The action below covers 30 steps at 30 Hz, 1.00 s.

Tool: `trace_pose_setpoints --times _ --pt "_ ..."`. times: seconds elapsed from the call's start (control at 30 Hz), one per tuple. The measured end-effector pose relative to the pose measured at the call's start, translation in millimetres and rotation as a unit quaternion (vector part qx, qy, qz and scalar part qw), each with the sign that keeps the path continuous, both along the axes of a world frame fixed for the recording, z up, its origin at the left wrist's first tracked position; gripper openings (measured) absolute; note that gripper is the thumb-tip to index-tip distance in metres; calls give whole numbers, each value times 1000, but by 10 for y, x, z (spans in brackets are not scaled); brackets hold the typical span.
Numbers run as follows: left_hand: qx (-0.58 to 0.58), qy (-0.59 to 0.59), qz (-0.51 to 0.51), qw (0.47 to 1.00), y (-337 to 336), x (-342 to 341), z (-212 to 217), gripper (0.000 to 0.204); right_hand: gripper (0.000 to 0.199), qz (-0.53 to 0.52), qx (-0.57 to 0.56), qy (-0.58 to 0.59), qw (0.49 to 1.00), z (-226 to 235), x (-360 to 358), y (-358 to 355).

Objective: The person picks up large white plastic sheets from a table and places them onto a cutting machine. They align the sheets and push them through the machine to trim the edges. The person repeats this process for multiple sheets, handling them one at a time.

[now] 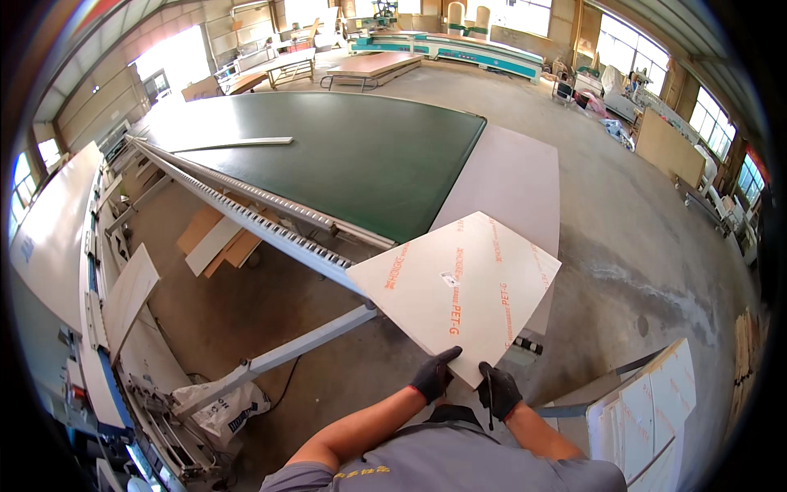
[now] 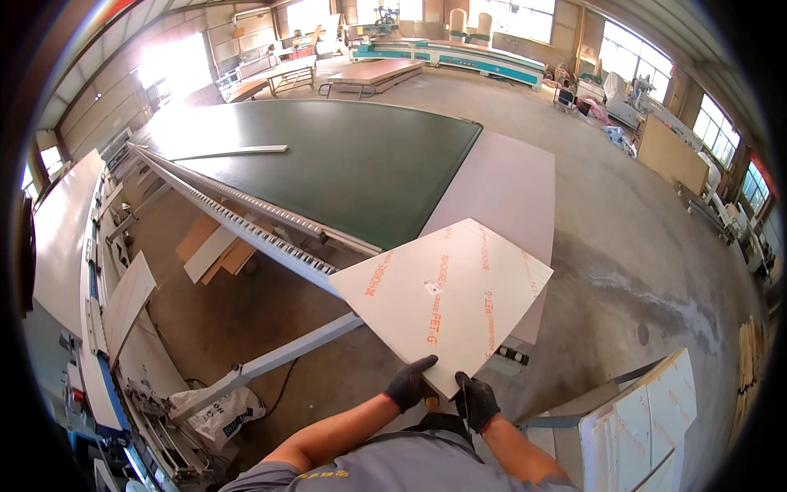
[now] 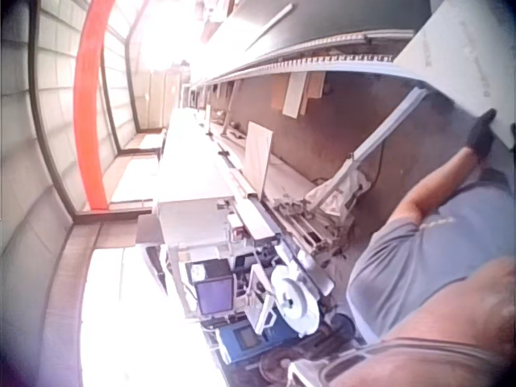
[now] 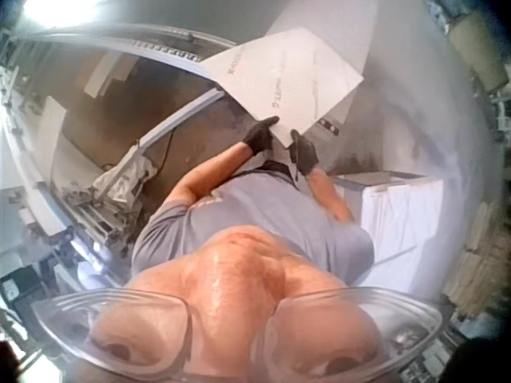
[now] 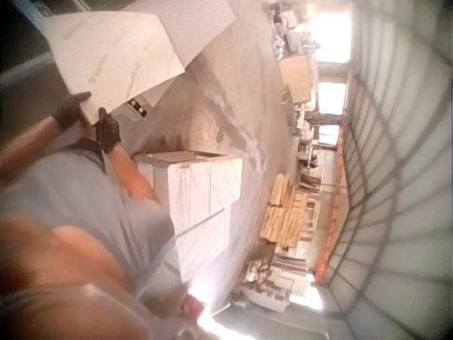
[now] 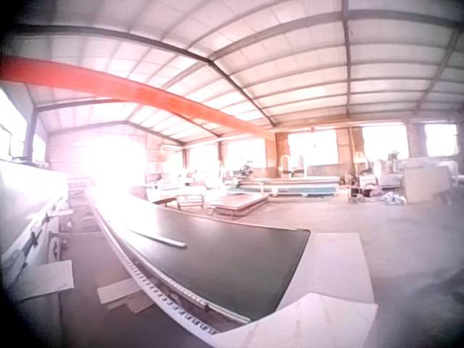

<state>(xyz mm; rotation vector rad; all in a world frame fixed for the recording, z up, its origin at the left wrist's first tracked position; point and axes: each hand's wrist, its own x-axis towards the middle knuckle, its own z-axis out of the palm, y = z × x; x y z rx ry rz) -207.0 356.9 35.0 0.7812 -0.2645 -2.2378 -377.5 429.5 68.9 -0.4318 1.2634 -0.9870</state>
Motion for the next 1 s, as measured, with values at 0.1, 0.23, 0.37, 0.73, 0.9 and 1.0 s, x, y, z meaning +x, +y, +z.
trace_pose_setpoints --times 0.1,0.23,0.37,0.73,0.9,1.0 --pt "-5 8 33 999 135 195 -212 44 40 -5 -14 23 1000 -36 250 195" --pt "-64 -21 76 995 393 637 -88 40 41 58 20 27 998 -133 592 394" --pt "-58 -56 53 995 614 1244 -305 39 36 139 8 -70 988 -202 689 532" --pt "21 -248 242 938 2089 2860 -1124 42 33 -79 69 -257 961 -1140 -946 -83" --pt "70 -441 406 798 2739 3132 -1328 35 29 -75 33 -109 991 -894 -1243 -25" --pt "100 -614 415 664 3339 3164 -1371 42 27 38 25 -172 984 -1300 -1287 -123"
